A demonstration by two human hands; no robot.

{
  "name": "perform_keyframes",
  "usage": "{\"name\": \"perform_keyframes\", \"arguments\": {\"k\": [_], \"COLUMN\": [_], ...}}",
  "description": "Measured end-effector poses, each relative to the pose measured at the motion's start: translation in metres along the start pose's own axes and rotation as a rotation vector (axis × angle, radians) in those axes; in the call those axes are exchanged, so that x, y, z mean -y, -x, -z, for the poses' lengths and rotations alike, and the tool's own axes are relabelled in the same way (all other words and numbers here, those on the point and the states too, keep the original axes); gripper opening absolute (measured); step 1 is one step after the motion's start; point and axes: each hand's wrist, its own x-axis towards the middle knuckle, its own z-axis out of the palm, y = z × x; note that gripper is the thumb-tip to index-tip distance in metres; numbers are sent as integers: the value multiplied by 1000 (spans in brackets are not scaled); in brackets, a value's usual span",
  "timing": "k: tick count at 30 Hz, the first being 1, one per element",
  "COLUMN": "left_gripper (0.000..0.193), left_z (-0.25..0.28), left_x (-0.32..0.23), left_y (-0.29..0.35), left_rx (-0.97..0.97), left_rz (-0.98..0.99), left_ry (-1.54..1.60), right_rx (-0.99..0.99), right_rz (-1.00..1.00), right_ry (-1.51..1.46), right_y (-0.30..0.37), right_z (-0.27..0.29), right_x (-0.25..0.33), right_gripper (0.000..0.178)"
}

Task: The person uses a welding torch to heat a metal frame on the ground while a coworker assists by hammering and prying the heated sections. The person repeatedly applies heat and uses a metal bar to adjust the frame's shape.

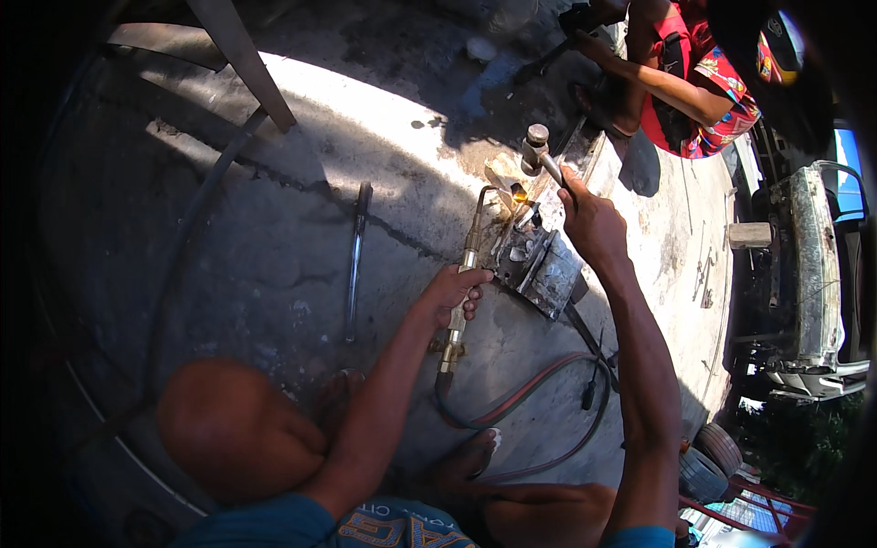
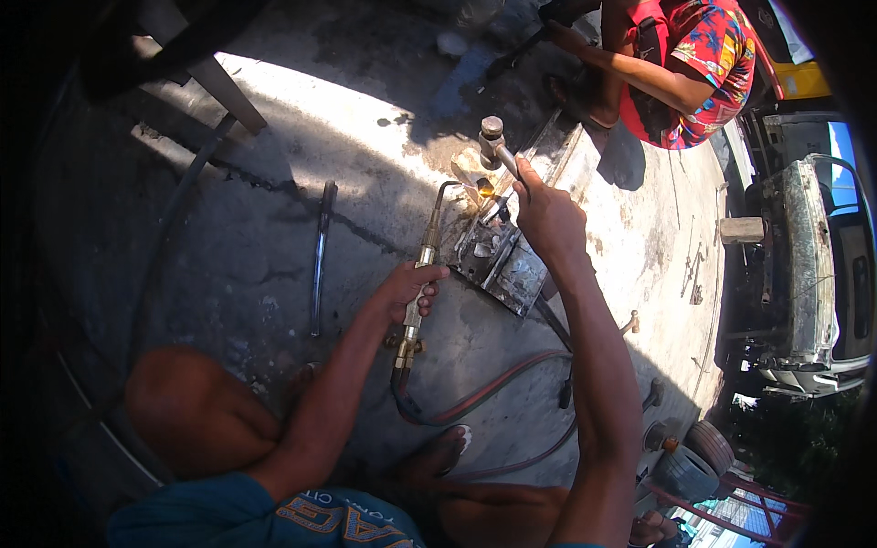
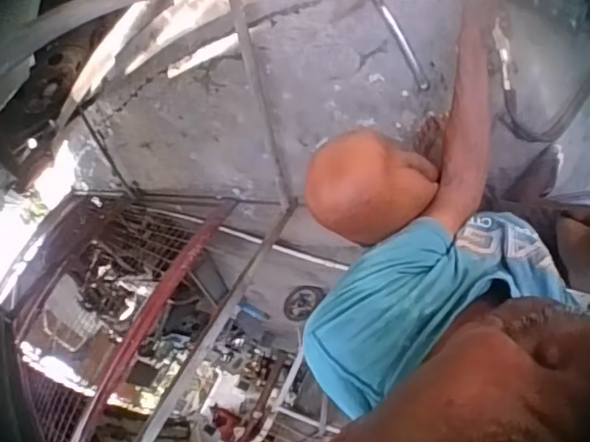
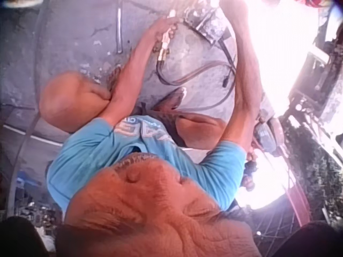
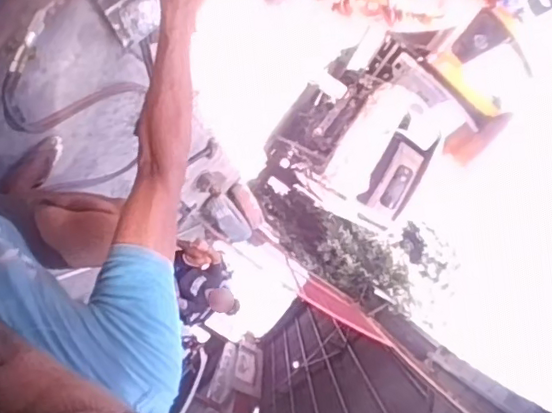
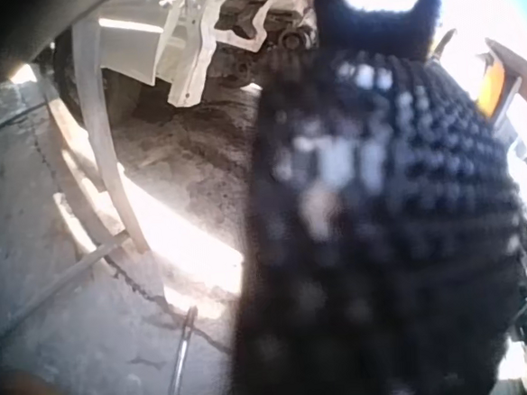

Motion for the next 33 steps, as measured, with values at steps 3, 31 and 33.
{"name": "perform_keyframes", "arguments": {"k": [3,31,33], "left_gripper": [27,26,26], "left_z": [0,-9,-16], "left_x": [-2,-5,-5], "left_y": [0,13,14], "left_rx": [1,-86,-70], "left_rz": [-15,-43,-45], "left_ry": [5,-231,-250], "right_rx": [-181,-811,-850], "right_rz": [56,-577,-596], "right_ry": [-95,-1365,-1207], "right_y": [5,88,84], "right_z": [-2,-78,-107], "right_x": [1,-7,-3], "right_gripper": [43,47,47]}}
